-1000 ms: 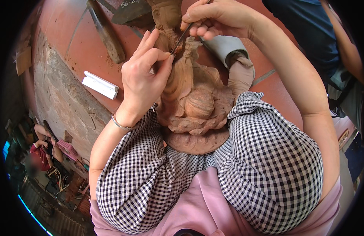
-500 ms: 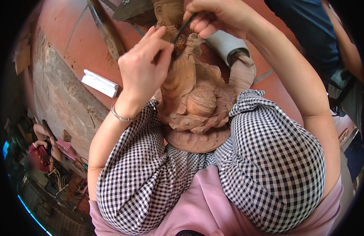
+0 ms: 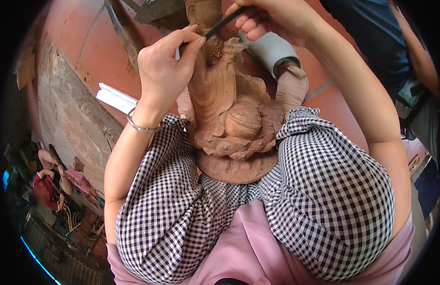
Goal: The person carves a wooden figurine using a chisel, focusing on detailing the upper body and head. They hold the wood between their legs and use precise hand movements to shape the surface.
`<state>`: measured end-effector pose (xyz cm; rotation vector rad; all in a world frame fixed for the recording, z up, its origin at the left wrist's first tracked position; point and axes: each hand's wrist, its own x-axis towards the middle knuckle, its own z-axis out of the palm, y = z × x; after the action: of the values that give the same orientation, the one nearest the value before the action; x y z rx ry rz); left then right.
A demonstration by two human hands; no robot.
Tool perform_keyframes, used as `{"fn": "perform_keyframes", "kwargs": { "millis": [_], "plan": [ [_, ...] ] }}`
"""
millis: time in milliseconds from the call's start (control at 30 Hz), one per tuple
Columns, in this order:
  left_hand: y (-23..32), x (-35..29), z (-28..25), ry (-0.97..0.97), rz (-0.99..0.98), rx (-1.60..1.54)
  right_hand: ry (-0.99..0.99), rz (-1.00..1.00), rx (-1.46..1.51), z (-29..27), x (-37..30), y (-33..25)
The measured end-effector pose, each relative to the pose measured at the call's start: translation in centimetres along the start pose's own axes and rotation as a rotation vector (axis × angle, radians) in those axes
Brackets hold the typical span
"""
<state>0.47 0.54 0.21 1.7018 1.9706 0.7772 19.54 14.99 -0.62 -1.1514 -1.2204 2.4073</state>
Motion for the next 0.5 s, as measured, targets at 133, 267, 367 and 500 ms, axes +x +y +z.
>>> {"fn": "perform_keyframes", "kwargs": {
  "millis": [133,267,367,500],
  "plan": [
    [-0.2,-2.1,0.3,0.069,0.248,0.056,-0.101,0.044,-0.166,0.8,-1.1,-0.1],
    [0.9,0.5,-0.5,-0.053,-0.097,-0.014,0.069,0.037,-0.167,1.3,-0.5,-1.8],
    [0.5,-0.7,-0.5,-0.026,0.052,-0.045,-0.005,0.061,-0.073,1.3,-1.1,-2.8],
    [0.1,-2.5,0.4,0.031,0.236,-0.017,-0.179,0.003,-0.214,1.3,-1.2,-1.4]
  ]
}}
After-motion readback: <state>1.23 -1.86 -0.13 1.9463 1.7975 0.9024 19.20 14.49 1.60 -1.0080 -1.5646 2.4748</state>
